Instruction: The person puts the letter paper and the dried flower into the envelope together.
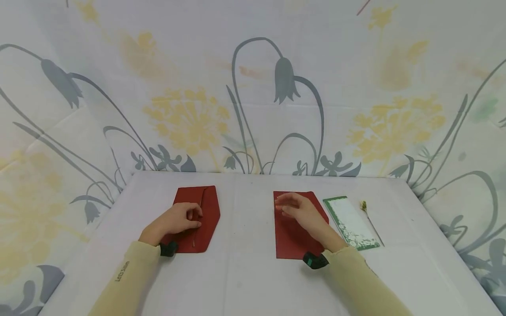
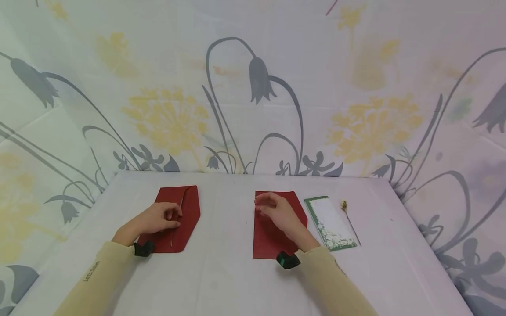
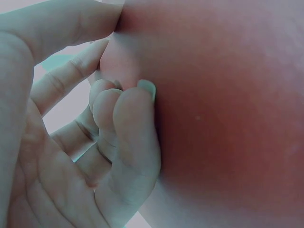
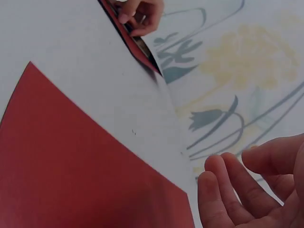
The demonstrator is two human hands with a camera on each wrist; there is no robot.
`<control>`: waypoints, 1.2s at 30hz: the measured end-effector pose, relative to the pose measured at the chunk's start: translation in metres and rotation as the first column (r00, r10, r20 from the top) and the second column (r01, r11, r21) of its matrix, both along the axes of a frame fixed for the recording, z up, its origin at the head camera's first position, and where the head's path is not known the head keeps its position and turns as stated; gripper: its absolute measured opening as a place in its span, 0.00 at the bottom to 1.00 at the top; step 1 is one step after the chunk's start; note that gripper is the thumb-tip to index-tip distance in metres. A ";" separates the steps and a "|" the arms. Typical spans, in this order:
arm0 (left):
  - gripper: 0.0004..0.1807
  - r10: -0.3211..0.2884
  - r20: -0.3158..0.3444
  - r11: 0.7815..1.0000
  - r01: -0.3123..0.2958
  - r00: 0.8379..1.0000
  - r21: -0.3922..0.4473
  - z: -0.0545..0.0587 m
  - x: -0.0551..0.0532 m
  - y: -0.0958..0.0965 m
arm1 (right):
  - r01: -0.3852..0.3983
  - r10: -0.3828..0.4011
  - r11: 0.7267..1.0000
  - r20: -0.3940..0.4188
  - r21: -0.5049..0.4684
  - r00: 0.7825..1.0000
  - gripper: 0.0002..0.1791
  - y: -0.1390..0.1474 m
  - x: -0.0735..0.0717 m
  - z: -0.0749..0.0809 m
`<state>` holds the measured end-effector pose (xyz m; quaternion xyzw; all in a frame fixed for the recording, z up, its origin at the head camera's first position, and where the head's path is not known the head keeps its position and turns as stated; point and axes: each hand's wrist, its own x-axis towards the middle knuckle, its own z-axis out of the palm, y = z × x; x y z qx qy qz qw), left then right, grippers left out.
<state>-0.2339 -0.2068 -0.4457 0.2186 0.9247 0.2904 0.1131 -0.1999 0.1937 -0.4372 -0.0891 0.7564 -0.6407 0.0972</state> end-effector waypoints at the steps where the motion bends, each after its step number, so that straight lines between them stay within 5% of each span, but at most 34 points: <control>1: 0.10 0.001 0.002 1.000 -0.001 1.000 0.000 0.000 0.000 0.000 | 0.001 -0.001 1.000 -0.007 0.002 1.000 0.16 0.007 0.001 0.000; 7: 0.10 0.015 0.027 1.000 -0.015 1.000 0.016 0.000 -0.001 0.000 | -0.012 0.013 1.000 -0.037 0.012 0.999 0.18 0.042 0.014 0.002; 14: 0.10 0.013 0.029 1.000 -0.013 1.000 0.020 0.000 0.000 0.000 | 0.045 -0.034 0.986 -0.068 0.159 0.997 0.18 0.074 0.032 0.003; 23: 0.10 0.024 0.040 0.999 -0.025 0.999 0.020 0.001 0.001 0.000 | 0.041 0.022 0.957 -0.212 0.288 0.977 0.21 0.098 0.048 -0.003; 26: 0.10 0.021 0.034 1.000 -0.022 0.999 0.016 0.000 0.000 -0.001 | 0.047 0.086 0.913 -0.304 0.405 0.949 0.23 0.100 0.051 -0.005; 32: 0.10 -0.007 -0.013 1.000 0.007 1.000 -0.003 -0.001 0.000 -0.002 | 0.040 0.303 0.747 -0.394 0.663 0.868 0.30 0.101 0.054 -0.009; 36: 0.10 -0.021 -0.028 1.000 0.021 0.999 -0.013 0.001 0.000 -0.002 | -0.030 0.375 0.678 -0.311 0.734 0.873 0.34 0.101 0.056 -0.013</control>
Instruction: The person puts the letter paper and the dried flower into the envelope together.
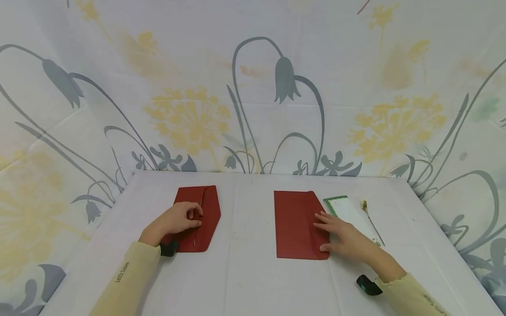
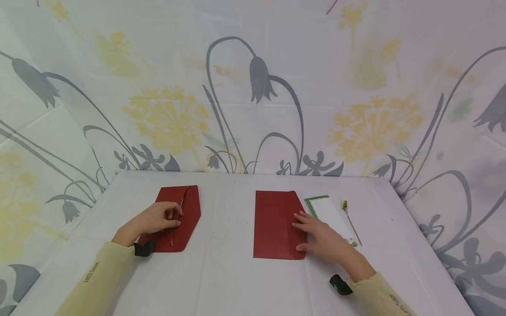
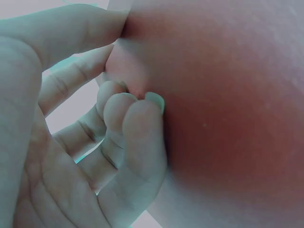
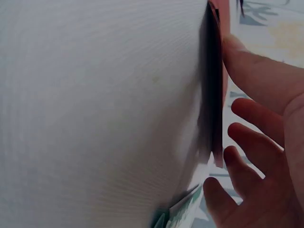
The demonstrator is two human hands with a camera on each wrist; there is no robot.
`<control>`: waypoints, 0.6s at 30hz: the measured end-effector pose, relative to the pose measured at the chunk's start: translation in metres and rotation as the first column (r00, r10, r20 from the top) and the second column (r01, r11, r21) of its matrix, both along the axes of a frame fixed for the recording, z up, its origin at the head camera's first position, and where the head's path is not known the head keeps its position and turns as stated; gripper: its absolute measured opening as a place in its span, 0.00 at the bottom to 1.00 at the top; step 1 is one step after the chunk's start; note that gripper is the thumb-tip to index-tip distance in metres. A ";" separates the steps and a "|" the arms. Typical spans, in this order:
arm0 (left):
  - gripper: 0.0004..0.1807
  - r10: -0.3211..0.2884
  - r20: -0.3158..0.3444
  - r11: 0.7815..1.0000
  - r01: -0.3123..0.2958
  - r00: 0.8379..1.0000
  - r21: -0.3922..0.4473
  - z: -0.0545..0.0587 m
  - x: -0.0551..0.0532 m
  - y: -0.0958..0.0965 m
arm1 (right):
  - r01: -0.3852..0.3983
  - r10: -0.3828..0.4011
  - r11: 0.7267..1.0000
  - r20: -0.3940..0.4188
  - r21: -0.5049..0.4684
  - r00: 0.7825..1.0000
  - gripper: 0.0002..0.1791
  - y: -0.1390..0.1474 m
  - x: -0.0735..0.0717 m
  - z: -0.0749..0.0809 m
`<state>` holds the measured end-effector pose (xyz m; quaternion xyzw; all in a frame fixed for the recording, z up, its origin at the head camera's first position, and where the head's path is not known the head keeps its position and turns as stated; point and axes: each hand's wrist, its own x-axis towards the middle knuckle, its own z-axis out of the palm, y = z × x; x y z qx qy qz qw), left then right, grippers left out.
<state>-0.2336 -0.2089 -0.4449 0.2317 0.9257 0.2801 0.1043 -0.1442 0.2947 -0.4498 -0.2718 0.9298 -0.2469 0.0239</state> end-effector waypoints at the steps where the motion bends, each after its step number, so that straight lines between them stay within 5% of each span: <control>1: 0.10 -0.002 -0.002 1.000 0.002 1.000 -0.002 0.001 0.000 0.000 | -0.008 0.008 1.000 0.018 0.014 1.000 0.34 0.000 0.000 -0.001; 10: 0.10 -0.002 0.003 1.000 0.002 1.000 -0.019 0.010 0.004 0.005 | -0.063 0.057 0.995 0.070 0.080 0.996 0.34 0.002 0.002 -0.001; 18: 0.06 -0.034 -0.074 0.999 0.036 0.997 0.021 0.026 0.008 0.021 | -0.079 0.074 0.995 0.097 0.057 0.993 0.35 0.003 0.001 -0.001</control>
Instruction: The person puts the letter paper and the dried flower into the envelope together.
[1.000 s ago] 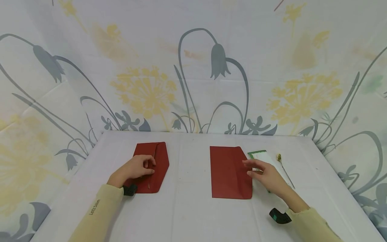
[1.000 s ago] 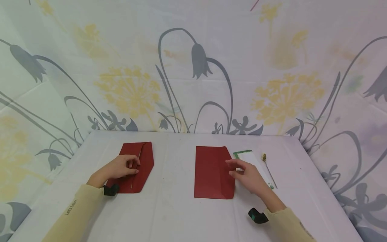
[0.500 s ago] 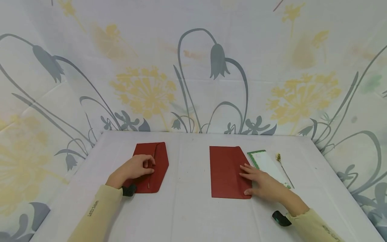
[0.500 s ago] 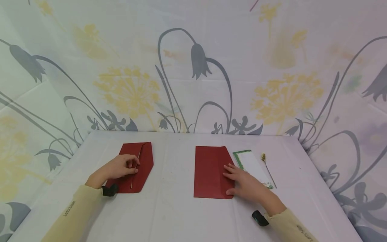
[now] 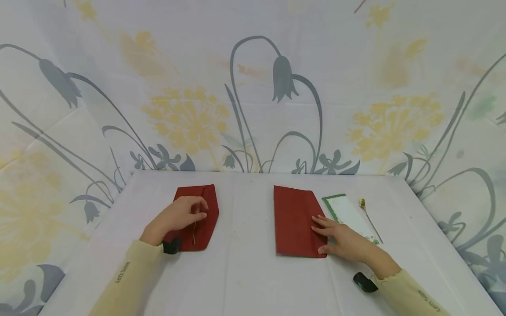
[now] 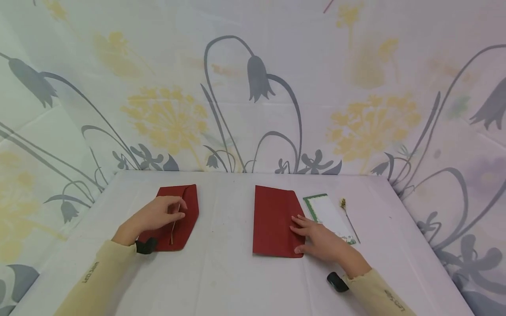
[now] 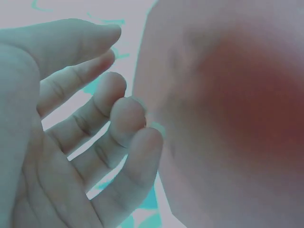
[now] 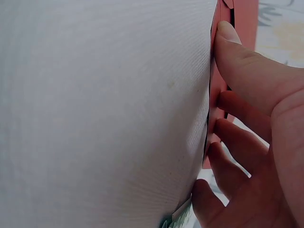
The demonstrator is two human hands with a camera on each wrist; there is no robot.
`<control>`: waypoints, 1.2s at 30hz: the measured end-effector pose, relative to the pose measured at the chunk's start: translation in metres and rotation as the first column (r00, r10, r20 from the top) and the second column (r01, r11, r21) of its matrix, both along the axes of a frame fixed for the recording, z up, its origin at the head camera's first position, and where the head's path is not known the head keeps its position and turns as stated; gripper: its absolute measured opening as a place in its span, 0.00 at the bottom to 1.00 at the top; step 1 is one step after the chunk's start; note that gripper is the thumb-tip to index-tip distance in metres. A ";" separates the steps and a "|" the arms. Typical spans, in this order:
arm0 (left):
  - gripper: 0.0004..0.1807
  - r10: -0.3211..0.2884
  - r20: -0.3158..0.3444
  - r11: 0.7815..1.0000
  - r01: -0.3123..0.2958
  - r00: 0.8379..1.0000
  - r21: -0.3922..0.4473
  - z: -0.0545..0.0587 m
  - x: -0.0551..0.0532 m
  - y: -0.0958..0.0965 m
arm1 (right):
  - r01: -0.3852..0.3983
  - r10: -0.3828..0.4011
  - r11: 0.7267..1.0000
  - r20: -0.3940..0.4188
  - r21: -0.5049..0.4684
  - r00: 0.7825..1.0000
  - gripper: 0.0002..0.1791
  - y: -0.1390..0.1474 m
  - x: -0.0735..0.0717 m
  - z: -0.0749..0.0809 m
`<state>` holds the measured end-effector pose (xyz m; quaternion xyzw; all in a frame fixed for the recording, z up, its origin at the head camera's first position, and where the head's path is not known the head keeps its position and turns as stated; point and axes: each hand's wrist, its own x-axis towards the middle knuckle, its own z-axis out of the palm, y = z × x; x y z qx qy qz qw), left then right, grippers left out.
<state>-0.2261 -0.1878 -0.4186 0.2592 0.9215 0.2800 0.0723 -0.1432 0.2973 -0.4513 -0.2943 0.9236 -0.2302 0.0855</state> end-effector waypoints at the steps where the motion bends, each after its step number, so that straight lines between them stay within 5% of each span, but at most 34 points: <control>1: 0.05 -0.009 -0.010 1.000 0.009 1.000 0.010 0.001 0.000 0.003 | 0.000 0.000 1.000 0.003 -0.009 1.000 0.35 0.000 0.000 0.000; 8: 0.07 -0.083 -0.049 0.993 0.087 0.995 0.081 0.003 0.000 0.031 | 0.019 -0.019 1.000 0.014 -0.011 1.000 0.33 -0.002 -0.001 0.000; 16: 0.10 -0.186 0.017 0.966 0.180 0.982 0.187 -0.008 -0.003 0.074 | 0.030 -0.030 1.000 0.041 -0.002 0.999 0.33 -0.004 -0.001 0.004; 23: 0.11 -0.270 0.080 0.940 0.244 0.960 0.239 -0.017 -0.009 0.115 | 0.027 -0.027 0.999 0.033 0.023 0.999 0.33 -0.003 0.001 0.005; 36: 0.11 -0.375 0.096 0.901 0.339 0.922 0.270 -0.021 -0.021 0.175 | 0.014 -0.014 0.999 0.001 0.048 1.000 0.32 -0.003 -0.001 0.004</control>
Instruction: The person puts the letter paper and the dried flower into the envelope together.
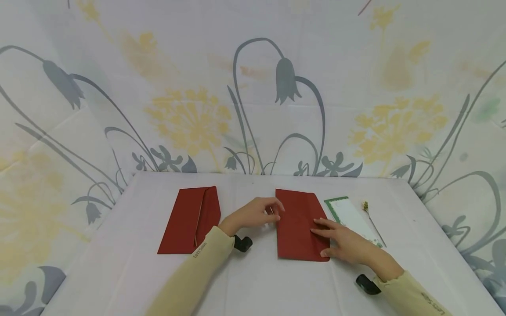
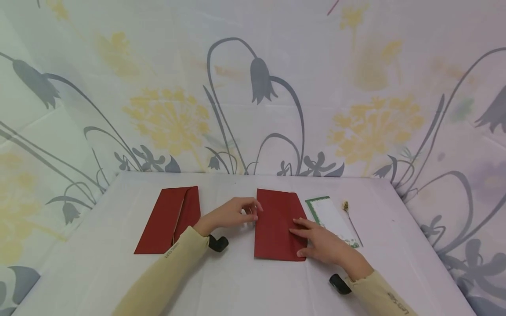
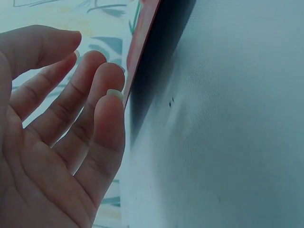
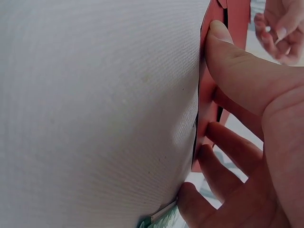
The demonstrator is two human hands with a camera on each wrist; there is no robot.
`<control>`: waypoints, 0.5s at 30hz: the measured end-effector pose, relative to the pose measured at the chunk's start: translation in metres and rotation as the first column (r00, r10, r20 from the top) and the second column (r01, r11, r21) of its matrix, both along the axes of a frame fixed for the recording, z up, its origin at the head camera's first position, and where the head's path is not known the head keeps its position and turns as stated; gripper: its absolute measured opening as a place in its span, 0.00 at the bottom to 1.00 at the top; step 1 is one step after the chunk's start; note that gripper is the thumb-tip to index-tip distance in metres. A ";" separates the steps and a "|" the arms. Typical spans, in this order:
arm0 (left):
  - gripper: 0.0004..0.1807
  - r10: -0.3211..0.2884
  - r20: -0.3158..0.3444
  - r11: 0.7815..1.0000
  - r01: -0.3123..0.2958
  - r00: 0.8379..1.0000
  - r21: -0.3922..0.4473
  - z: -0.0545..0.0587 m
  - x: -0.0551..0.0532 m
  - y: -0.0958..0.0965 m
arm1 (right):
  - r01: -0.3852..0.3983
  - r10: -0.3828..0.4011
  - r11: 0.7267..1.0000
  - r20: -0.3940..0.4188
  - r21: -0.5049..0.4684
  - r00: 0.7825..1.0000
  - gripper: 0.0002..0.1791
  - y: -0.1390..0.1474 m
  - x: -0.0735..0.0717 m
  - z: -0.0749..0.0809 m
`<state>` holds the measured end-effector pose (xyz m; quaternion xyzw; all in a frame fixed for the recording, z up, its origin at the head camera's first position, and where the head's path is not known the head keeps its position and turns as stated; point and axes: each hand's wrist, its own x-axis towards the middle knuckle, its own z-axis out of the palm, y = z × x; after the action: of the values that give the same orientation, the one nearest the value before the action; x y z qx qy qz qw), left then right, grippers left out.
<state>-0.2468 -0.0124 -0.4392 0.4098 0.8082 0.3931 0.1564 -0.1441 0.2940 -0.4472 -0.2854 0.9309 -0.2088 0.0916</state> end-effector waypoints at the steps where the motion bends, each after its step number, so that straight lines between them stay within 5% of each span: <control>1: 0.11 -0.001 -0.001 1.000 0.001 1.000 -0.006 0.000 -0.001 0.003 | 0.000 0.000 1.000 0.001 0.000 1.000 0.32 0.000 0.000 0.000; 15: 0.11 0.024 0.062 0.996 -0.018 0.998 -0.093 -0.010 -0.011 0.031 | -0.016 0.016 1.000 -0.011 0.020 1.000 0.32 -0.003 0.001 0.001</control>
<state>-0.2578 0.0186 -0.4489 0.3810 0.8244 0.3697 0.1964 -0.1426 0.2913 -0.4467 -0.2931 0.9311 -0.1970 0.0908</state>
